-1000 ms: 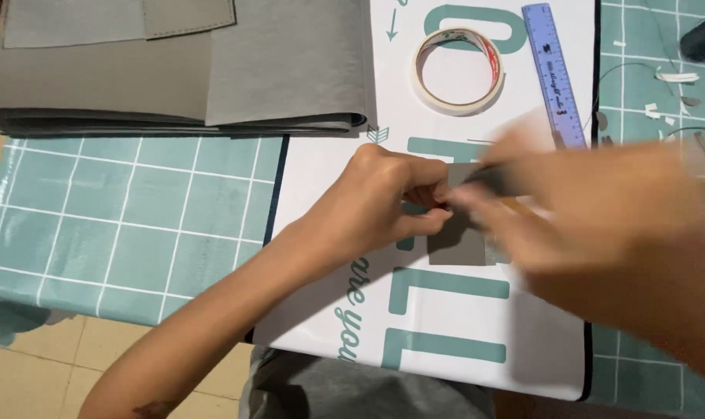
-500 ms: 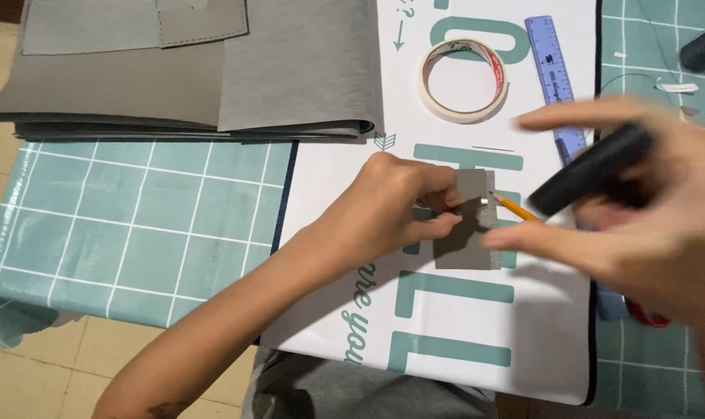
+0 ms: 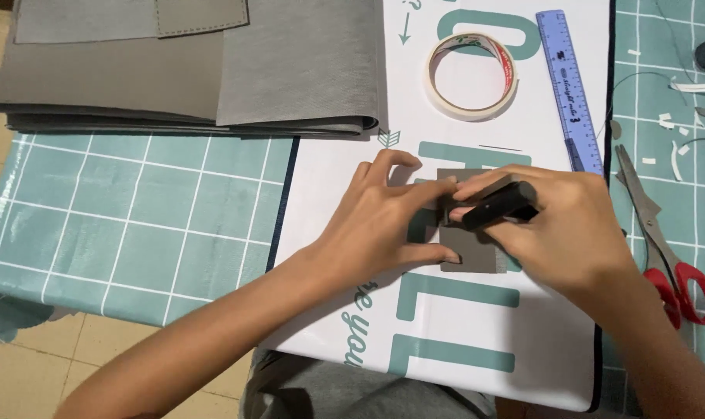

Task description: Using a mallet and a pronged punch tool to create a row of stitching holes in a piece of leather

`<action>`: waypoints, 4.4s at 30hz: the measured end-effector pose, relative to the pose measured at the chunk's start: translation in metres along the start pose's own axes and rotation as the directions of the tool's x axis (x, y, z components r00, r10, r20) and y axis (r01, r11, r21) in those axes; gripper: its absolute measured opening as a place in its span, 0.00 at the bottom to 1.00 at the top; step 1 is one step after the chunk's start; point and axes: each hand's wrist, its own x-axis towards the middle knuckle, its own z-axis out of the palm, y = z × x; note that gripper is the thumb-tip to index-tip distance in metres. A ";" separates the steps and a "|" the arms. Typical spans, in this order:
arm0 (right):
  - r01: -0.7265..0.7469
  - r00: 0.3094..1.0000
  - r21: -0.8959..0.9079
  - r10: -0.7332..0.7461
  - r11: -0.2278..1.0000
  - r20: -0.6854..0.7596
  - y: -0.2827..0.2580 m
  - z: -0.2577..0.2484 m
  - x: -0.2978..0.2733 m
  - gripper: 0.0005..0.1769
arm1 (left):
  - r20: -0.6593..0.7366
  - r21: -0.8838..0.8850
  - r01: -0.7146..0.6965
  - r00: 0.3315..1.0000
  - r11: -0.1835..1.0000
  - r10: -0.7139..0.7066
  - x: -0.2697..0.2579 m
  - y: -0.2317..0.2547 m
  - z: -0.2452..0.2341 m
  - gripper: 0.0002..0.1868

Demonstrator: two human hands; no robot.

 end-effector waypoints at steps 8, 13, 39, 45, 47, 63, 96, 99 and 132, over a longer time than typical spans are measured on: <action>-0.031 0.999 0.014 0.032 0.999 -0.025 0.004 0.005 -0.007 0.10 | 0.010 0.233 0.068 0.997 0.970 -0.073 -0.005 0.004 0.007 0.61; 0.158 0.986 -0.042 -0.160 0.986 -0.050 0.008 0.006 -0.008 0.10 | -0.034 0.292 0.095 0.995 0.952 -0.089 -0.006 0.002 0.017 0.62; 0.124 0.991 0.047 -0.121 0.991 -0.063 0.011 -0.002 0.001 0.07 | -0.044 0.428 -0.103 0.990 0.898 0.135 -0.042 0.044 -0.008 0.15; 0.216 0.973 -0.057 -0.220 0.975 -0.073 0.013 -0.002 0.001 0.08 | -0.047 0.382 -0.133 0.986 0.915 0.162 -0.039 0.043 -0.010 0.15; 0.206 0.976 -0.057 -0.209 0.977 -0.058 0.016 -0.002 0.000 0.10 | -0.024 0.355 -0.161 0.983 0.921 0.181 -0.038 0.044 -0.012 0.15; 0.300 0.943 -0.152 -0.317 0.942 -0.099 0.019 0.002 -0.001 0.07 | -0.004 0.358 -0.170 0.983 0.918 0.183 -0.040 0.044 -0.010 0.14; 0.275 0.953 -0.203 -0.295 0.940 -0.074 0.009 -0.014 -0.002 0.10 | -0.132 0.254 -0.088 0.983 0.963 0.125 -0.032 0.038 -0.012 0.05; -0.168 0.981 -0.035 0.163 0.985 -0.109 0.005 -0.026 -0.001 0.09 | -0.036 0.255 -0.011 0.999 0.967 0.021 -0.019 0.021 -0.015 0.28; -0.076 0.971 0.428 0.165 0.900 -0.174 0.088 -0.062 -0.015 0.09 | 0.269 -0.586 0.366 0.930 0.723 -0.252 0.047 0.011 -0.035 0.12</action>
